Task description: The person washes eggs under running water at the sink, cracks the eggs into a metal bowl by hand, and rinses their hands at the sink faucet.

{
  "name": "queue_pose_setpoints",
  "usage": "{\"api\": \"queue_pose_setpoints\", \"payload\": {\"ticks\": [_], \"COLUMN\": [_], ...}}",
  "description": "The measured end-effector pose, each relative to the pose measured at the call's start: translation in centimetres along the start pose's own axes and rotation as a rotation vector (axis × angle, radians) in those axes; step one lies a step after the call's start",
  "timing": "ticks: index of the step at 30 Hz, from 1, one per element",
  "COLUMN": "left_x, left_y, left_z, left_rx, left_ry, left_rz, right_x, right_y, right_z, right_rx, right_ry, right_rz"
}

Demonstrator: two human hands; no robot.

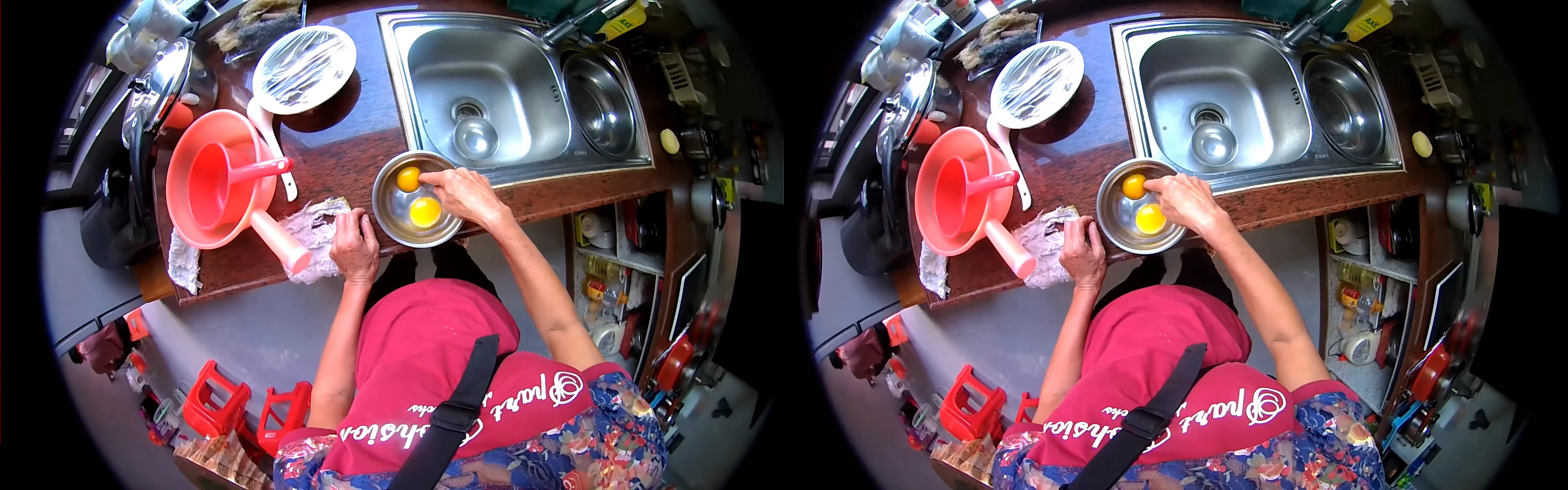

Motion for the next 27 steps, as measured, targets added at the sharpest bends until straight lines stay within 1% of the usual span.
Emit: {"api": "queue_pose_setpoints", "payload": {"ticks": [5,13,16,19,22,25,26,27], "left_x": [0.1,0.2,0.2,0.3,0.3,0.2,0.2,0.2], "left_y": [0.0,0.1,0.1,0.1,0.0,0.0,0.0,0.1], "left_z": [0.1,0.1,0.1,0.0,0.1,0.1,0.0,0.0], "left_rx": [-0.007,-0.012,-0.008,-0.007,-0.009,-0.010,-0.010,-0.014], "left_ry": [0.002,0.013,0.010,0.011,0.010,0.010,0.010,0.010], "left_rz": [0.003,0.022,0.023,0.024,0.024,0.021,0.021,0.024], "right_x": [-0.8,-1.7,-1.5,-1.6,-1.5,-0.9,-0.5,-0.1], "right_y": [-0.5,-1.9,-2.9,-3.4,-2.9,-1.9,-1.1,-0.2], "right_z": [-0.6,-2.0,-2.5,-3.0,-3.6,-4.6,-4.8,-5.0], "right_rx": [0.037,0.108,0.110,0.111,0.062,0.073,0.052,0.025], "right_ry": [-0.012,-0.119,-0.187,-0.207,-0.288,-0.218,-0.143,-0.103], "right_rz": [0.032,0.143,0.176,0.221,0.155,0.059,0.042,-0.039]}}
Point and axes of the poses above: each hand's wrist, its own z-axis towards the middle knuckle, its own x-axis out of the palm, y = z × x, the point moved 8 cm from there along z, towards the middle knuckle, and after that the axes turned 15 degrees about -z, right-handed, at the moved point
